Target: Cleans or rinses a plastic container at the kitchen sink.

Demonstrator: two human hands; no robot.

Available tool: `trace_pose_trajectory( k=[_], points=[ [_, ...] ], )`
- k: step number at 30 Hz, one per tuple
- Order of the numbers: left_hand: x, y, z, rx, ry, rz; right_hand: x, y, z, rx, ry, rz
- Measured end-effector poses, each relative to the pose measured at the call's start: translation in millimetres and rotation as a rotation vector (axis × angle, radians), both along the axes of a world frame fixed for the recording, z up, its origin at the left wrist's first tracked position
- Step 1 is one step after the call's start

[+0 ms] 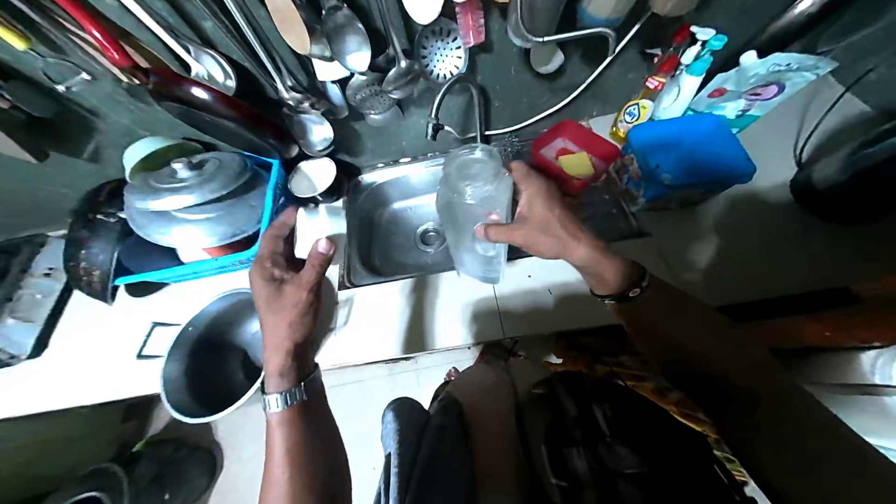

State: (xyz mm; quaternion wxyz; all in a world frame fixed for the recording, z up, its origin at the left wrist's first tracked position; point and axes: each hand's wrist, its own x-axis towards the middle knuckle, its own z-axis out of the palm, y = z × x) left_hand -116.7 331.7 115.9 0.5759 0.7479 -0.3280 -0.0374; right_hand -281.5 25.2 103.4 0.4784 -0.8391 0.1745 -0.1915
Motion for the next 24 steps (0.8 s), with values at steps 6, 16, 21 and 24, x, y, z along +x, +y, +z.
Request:
trace_pose_trajectory(
  k=[6,16,21,24],
  points=[
    [-55,73,-131,0.025,0.404,0.267,-38,-64,1,-0.202,0.272,-0.126],
    [-113,78,-187,0.097,0.655,0.357,-45,-143,-21,-0.536,0.644,-0.127],
    [-97,61,-174,0.070,0.610,0.302,-47,-150,-16,-0.500,0.659,-0.119],
    [-93,50,-169,0.047,0.595,0.269,-47,-151,-11,-0.470,0.642,-0.165]
  ],
)
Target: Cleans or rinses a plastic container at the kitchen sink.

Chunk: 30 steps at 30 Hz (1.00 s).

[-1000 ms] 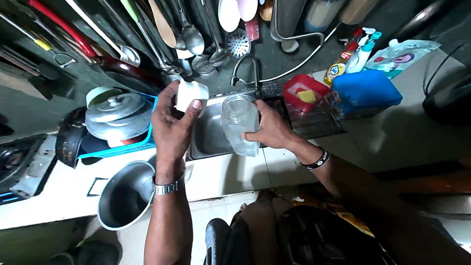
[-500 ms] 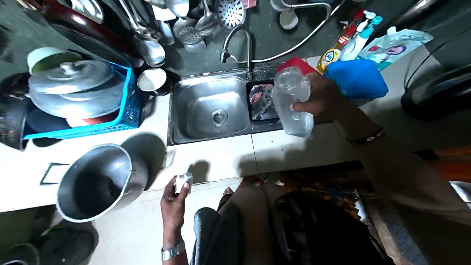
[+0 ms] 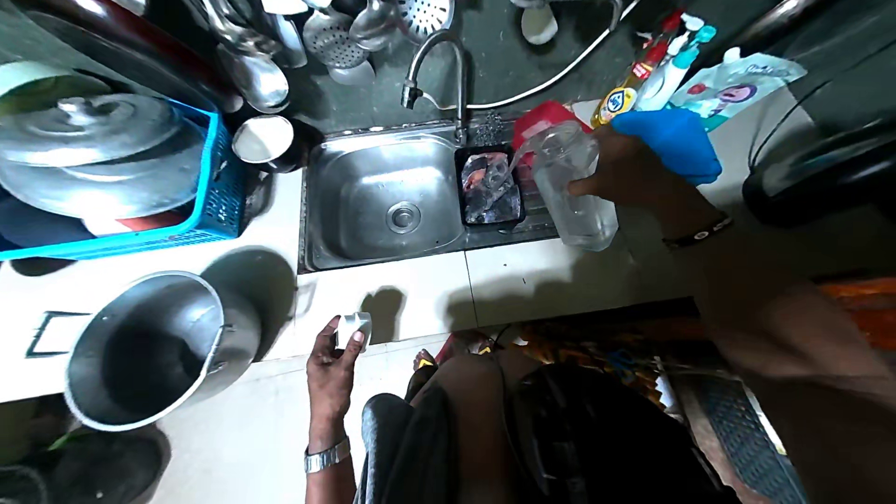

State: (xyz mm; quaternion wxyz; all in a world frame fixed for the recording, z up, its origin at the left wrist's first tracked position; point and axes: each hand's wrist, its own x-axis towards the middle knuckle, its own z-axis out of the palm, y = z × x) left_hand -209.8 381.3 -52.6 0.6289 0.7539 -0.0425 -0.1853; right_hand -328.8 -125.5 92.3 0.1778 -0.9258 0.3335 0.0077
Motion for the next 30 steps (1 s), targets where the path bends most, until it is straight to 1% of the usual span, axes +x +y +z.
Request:
trace_pose_trajectory(
  k=[4,8,13,17,21,25,30],
  points=[
    [-3,-13,6,-0.033,-0.027,-0.041,-8,1,2,0.067,-0.170,-0.062],
    [-9,-22,8,-0.055,-0.021,-0.057,-17,13,9,0.135,-0.322,-0.118],
    [-12,-20,6,-0.051,-0.028,-0.079,-32,27,12,0.127,-0.383,-0.062],
    [-15,-15,3,-0.033,-0.007,-0.057,-40,31,13,0.122,-0.285,-0.049],
    [-22,-12,-7,-0.021,0.022,-0.049,-40,29,7,0.123,-0.090,-0.048],
    [-29,-15,-14,-0.011,0.036,-0.063,-33,20,-9,0.070,0.016,0.030],
    [-31,-19,-14,-0.041,0.049,-0.071,-19,12,-11,0.033,0.174,0.045]
  ],
)
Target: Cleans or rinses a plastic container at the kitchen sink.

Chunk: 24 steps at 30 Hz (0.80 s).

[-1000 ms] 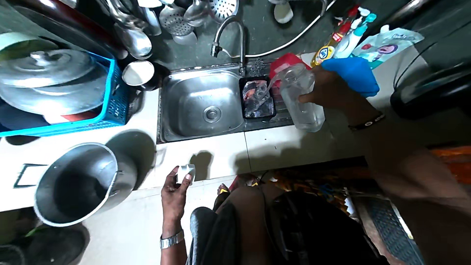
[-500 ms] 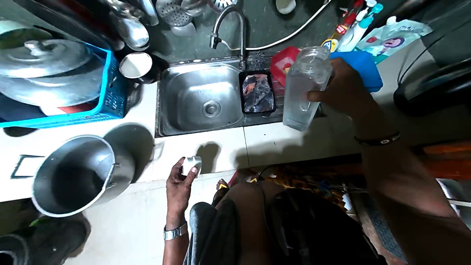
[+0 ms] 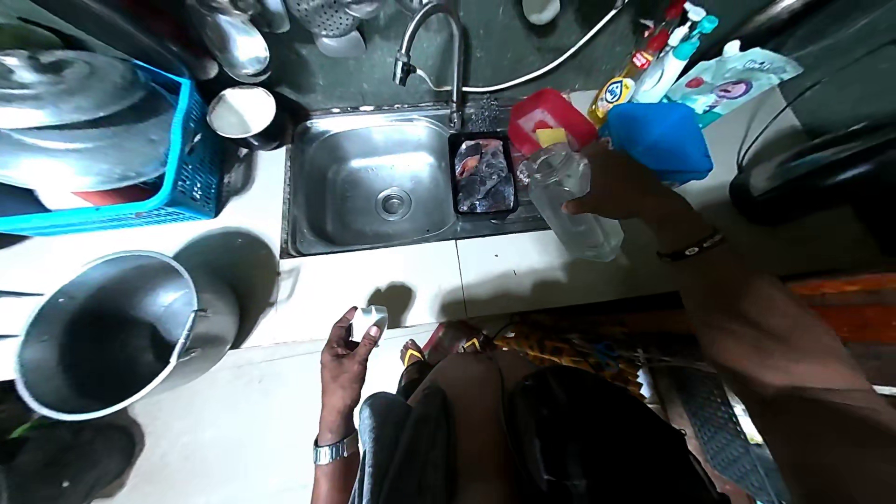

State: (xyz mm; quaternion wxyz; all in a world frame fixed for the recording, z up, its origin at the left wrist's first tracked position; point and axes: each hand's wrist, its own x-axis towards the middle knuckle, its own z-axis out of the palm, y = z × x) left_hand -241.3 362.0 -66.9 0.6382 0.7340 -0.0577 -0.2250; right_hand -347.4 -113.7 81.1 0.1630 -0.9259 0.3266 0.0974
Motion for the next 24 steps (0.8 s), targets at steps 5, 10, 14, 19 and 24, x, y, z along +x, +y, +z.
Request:
trace_pose_trajectory(
  k=[5,10,14,19,24],
  points=[
    [-1,3,-2,0.004,0.004,0.039,8,-10,-3,-0.016,0.041,0.004],
    [0,2,0,0.003,0.009,0.047,13,-18,-2,0.001,-0.104,-0.031],
    [4,-1,0,0.012,0.005,0.043,10,-18,-3,0.037,-0.290,-0.145],
    [6,-3,-1,0.007,0.013,0.040,8,-16,0,0.046,-0.337,-0.182],
    [13,-9,-3,0.042,0.027,0.021,28,-22,-3,0.009,-0.101,-0.103]
  ],
)
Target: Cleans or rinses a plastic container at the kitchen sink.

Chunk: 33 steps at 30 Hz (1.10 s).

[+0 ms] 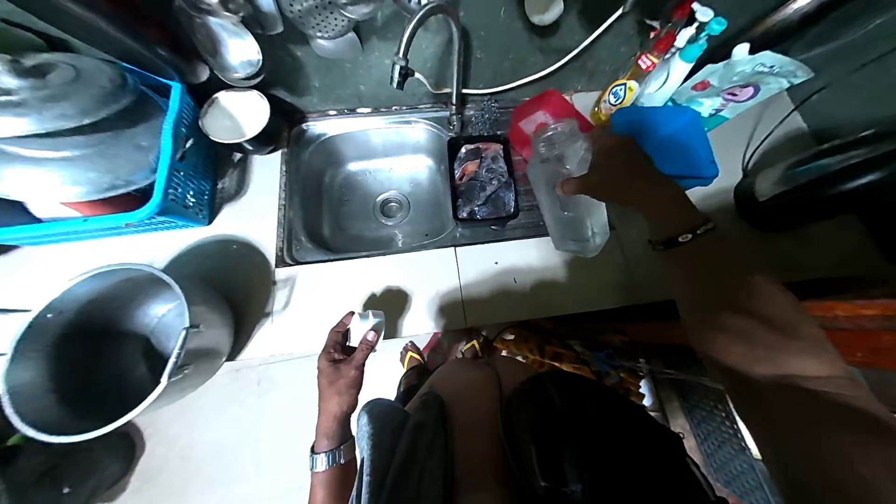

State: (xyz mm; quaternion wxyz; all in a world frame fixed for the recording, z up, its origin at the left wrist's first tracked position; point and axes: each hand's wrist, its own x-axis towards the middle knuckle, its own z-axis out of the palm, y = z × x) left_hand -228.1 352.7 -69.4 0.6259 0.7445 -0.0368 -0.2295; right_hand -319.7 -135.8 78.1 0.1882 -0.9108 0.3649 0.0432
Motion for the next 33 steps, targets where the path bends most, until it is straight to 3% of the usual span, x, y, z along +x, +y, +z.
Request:
trace_pose_trajectory(
  k=[5,9,13,17,22,25,27,33],
  points=[
    [6,-8,1,-0.018,-0.007,-0.004,18,-13,-7,-0.035,0.172,0.069],
    [7,-13,4,-0.010,-0.014,0.001,16,-18,-9,-0.012,0.109,0.018],
    [14,-20,14,-0.030,-0.043,-0.026,-2,-13,-4,0.017,-0.096,-0.057],
    [30,-35,37,-0.071,-0.112,-0.061,-23,10,7,0.071,-0.361,-0.089],
    [55,-62,73,-0.142,-0.256,-0.176,-34,45,3,0.178,-0.614,0.015],
    [64,-72,92,-0.179,-0.314,-0.206,-39,75,-6,0.424,-0.786,0.130],
    [66,-73,103,-0.196,-0.325,-0.212,-34,95,-9,0.590,-0.807,0.186],
    [63,-47,124,-0.237,-0.379,-0.214,5,158,-24,0.696,-0.746,0.350]
  ],
)
